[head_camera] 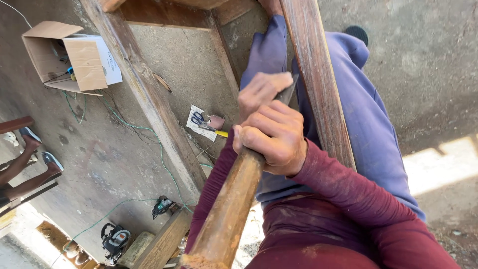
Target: The person sits on the ground with an upturned wooden stool between their legs and repeatedly strikes a leg joint with a wooden mallet to seat it. They then use a chisel on the wood, reposition the stool, and resume hammering the leg with the mallet.
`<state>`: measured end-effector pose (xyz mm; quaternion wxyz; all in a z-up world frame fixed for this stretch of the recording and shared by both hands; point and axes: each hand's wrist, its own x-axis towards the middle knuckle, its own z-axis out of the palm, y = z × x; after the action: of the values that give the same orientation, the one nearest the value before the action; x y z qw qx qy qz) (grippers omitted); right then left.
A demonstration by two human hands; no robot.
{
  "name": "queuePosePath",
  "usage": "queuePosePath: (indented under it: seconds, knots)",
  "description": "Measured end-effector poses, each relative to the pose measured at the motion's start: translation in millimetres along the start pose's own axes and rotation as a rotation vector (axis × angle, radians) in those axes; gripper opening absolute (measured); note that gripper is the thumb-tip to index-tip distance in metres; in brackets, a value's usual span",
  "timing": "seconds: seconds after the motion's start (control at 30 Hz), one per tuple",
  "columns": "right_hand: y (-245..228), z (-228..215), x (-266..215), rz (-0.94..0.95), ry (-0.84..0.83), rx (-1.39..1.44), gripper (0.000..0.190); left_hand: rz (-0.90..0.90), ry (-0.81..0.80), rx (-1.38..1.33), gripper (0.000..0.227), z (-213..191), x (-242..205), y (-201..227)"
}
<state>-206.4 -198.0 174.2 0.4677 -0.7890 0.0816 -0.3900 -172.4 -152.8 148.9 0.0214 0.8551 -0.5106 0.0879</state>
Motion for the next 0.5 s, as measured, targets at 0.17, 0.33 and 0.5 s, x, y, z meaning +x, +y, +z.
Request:
queuePosePath:
  seconds: [0.17,0.33,0.5]
  knots:
    - [11,-2,12,-0.078,0.058,0.008,0.021,-0.411,0.135,1.218,0.034,-12,30,22]
    - [19,-4,13,-0.060,0.068,-0.004,0.022,-0.350,0.111,1.351,0.034,21,15,8]
    - [20,-3,13,-0.071,0.081,0.009,0.022,-0.381,0.394,3.105,0.034,32,32,-72]
